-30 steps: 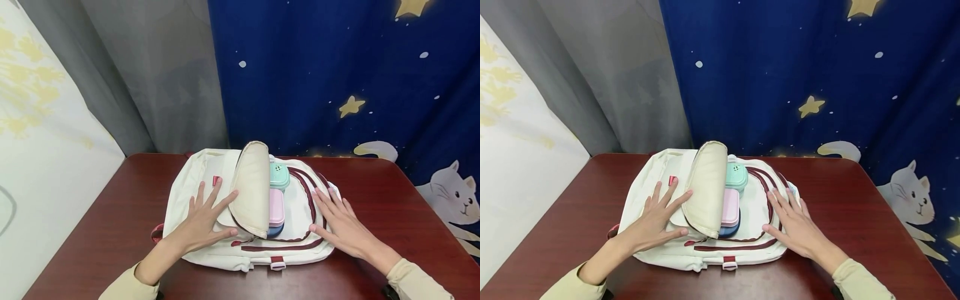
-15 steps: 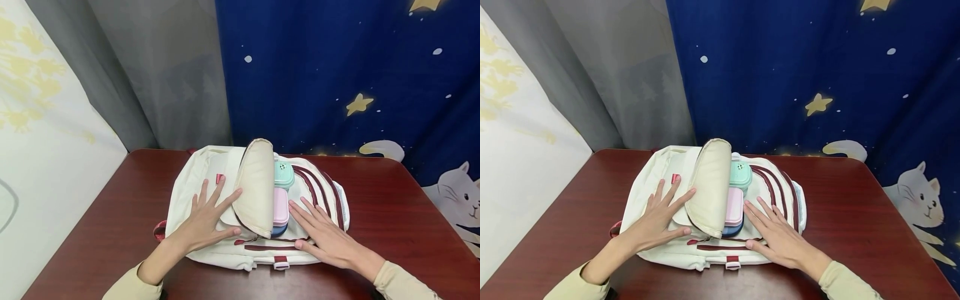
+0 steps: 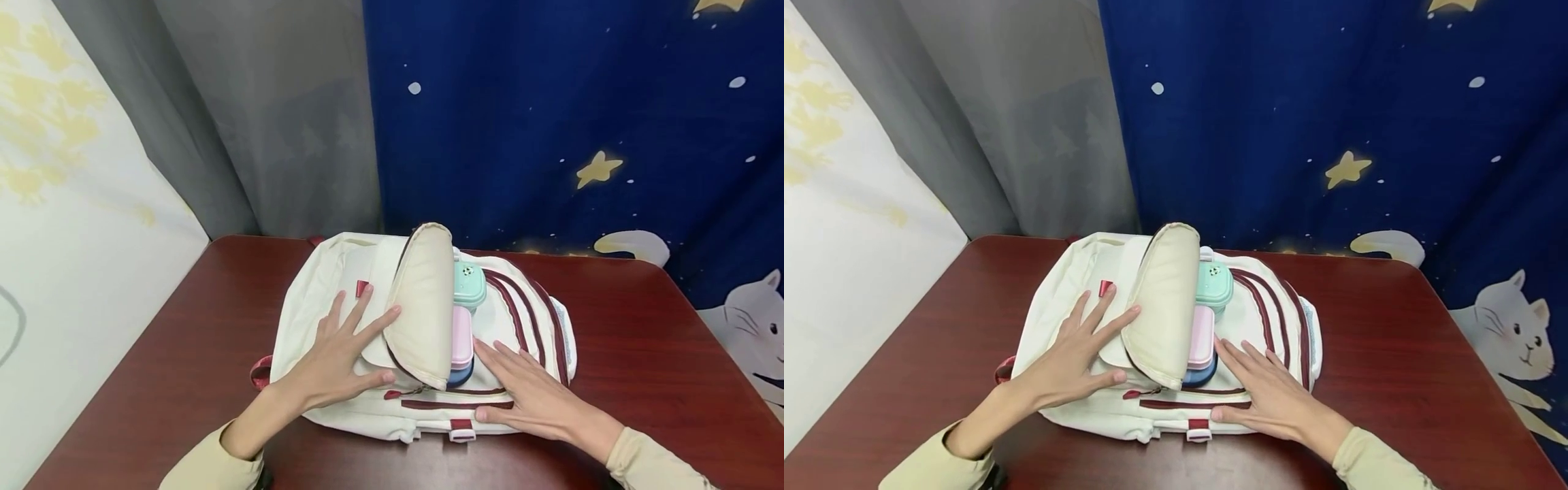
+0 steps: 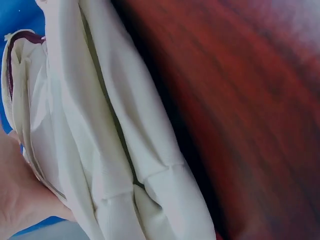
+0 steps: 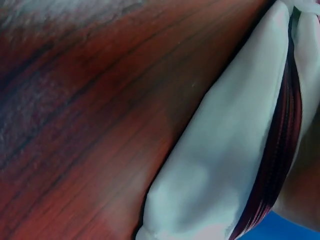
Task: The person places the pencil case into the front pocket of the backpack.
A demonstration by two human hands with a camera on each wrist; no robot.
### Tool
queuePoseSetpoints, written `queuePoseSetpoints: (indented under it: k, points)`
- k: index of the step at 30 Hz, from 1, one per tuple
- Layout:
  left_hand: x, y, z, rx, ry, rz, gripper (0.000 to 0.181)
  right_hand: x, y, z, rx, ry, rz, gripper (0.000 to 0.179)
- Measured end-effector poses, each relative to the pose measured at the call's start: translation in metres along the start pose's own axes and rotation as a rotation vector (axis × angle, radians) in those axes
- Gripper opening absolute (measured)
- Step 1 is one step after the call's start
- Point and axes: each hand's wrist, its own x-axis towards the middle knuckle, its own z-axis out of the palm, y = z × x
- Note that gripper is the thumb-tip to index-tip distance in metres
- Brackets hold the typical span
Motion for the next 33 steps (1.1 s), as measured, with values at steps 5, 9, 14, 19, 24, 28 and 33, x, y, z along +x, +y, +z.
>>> queuePoseSetpoints:
  k: [5,9,14,19,24,28,33]
  points:
    - [0.002,-0.002,-0.003,-0.031,0.016,0.015,0.078,0.000,0.001,-0.005,-0.031,0.029,-0.023,0.085]
    - [0.003,-0.004,-0.003,-0.027,0.022,0.023,0.074,0.006,0.005,-0.020,0.015,0.051,-0.017,0.075]
    - [0.001,-0.005,-0.003,-0.036,0.031,0.017,0.071,0.029,0.014,-0.035,0.102,0.027,0.129,0.074]
    - [0.000,-0.005,-0.005,-0.061,0.033,0.019,0.066,0.044,0.025,-0.037,0.122,-0.002,0.188,0.076]
    - [0.000,-0.007,-0.010,-0.106,0.033,0.041,0.064,0.054,0.027,-0.034,0.097,-0.032,0.234,0.082]
    - [0.001,-0.012,-0.013,-0.141,0.060,0.114,0.066,0.063,0.026,-0.032,0.041,-0.055,0.225,0.087]
    - [0.002,-0.017,-0.010,-0.137,0.059,0.120,0.062,0.064,0.024,-0.037,0.068,-0.074,0.218,0.082]
